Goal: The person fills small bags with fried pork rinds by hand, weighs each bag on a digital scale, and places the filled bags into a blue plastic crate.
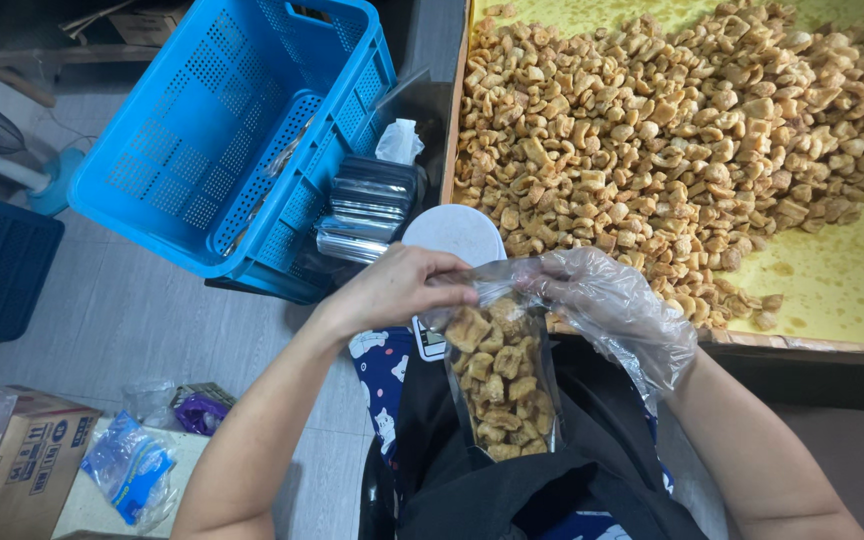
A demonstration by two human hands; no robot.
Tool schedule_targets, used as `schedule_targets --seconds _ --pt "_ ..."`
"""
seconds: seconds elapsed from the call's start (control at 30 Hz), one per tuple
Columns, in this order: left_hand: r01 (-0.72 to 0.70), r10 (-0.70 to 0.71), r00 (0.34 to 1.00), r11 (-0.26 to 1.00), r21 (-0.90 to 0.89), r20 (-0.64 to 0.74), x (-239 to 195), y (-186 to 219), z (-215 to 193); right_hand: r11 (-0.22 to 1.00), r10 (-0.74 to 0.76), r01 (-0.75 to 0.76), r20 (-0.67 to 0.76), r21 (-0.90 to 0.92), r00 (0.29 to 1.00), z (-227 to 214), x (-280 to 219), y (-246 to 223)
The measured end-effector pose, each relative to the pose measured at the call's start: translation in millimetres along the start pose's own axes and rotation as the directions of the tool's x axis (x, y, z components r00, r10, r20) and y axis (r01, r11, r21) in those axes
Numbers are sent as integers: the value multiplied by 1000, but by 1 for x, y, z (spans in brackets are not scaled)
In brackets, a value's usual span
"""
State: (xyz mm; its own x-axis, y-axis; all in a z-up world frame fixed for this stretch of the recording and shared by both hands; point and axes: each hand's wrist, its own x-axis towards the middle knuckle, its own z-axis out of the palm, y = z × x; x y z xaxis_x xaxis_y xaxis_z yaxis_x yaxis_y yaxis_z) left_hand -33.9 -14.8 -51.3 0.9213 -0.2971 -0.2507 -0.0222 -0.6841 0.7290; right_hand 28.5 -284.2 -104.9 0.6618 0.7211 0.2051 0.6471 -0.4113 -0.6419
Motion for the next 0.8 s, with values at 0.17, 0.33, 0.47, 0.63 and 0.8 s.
schedule_targets --seconds 0.17,0.33,0.47,0.63,0.8 --pt "-165 156 985 976 144 71 40 10 10 854 418 -472 253 219 873 -10 6 -23" --pt "-316 305 948 934 166 88 55 18 18 856 437 -474 202 208 877 -26 6 -50" --pt "-215 193 973 959 183 129 42 21 14 779 529 -571 218 259 820 -28 2 -58" --pt "-112 103 993 978 178 63 8 15 6 684 602 -651 249 329 759 -27 1 -55" --pt "5 4 999 979 203 -45 -13 -7 11 761 525 -561 200 327 827 -24 3 -48"
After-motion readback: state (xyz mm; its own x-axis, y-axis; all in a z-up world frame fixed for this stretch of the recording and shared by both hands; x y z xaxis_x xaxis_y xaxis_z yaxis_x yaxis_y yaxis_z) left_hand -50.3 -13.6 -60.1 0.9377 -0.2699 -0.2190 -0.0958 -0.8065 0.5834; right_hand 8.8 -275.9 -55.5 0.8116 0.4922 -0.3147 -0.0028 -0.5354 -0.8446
